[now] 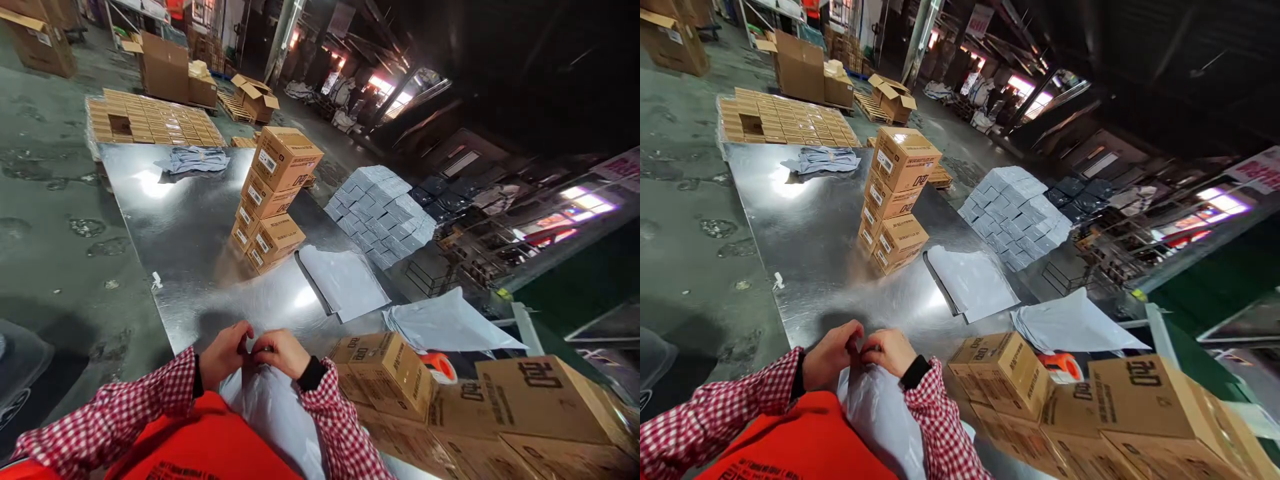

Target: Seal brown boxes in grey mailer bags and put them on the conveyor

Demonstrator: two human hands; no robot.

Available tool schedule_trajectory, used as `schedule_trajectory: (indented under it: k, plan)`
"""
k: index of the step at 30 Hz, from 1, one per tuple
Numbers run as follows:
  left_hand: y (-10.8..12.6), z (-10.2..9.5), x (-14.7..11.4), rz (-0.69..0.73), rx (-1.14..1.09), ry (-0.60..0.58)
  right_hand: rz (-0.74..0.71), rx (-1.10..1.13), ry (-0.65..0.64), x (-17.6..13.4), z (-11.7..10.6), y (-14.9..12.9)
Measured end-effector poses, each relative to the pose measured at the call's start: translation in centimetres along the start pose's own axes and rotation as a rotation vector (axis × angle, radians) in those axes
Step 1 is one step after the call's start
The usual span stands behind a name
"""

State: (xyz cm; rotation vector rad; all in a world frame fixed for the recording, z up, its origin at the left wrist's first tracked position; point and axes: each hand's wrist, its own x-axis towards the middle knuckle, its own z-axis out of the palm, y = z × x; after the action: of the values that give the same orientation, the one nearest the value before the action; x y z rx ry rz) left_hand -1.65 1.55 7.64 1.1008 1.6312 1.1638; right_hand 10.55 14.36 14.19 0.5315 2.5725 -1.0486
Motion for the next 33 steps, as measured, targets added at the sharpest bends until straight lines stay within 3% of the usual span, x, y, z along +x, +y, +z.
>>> schedule_trajectory:
  k: [5, 9, 14, 21, 28, 33]
  plan:
    - [0.6, -0.2, -0.3, -0.013, 0.002, 0.003, 0.027, 0.144, 0.118, -0.8, -0.1, 0.8]
    - [1.2, -0.3, -0.5, -0.006, 0.03, 0.035, 0.003, 0.204, 0.027, -0.8, -0.7, 0.4]
    - [1.2, -0.3, -0.6, -0.032, -0.024, 0.045, -0.167, 0.034, -0.005, -0.3, -0.4, -0.6]
    - [0.1, 0.0, -0.4, 0.014, -0.036, 0.022, -0.14, 0.02, 0.154, -0.8, 0.7, 0.1]
    - [0.0, -0.1, -0.4, 0.006, -0.109, -0.05, -0.107, 0.093, 0.124, -1.5, 0.2, 0.6]
    - [0.0, -0.2, -0.1, -0.009, -0.304, -0.145, -0.14, 0.043, 0.114, -1.5, 0.2, -0.3]
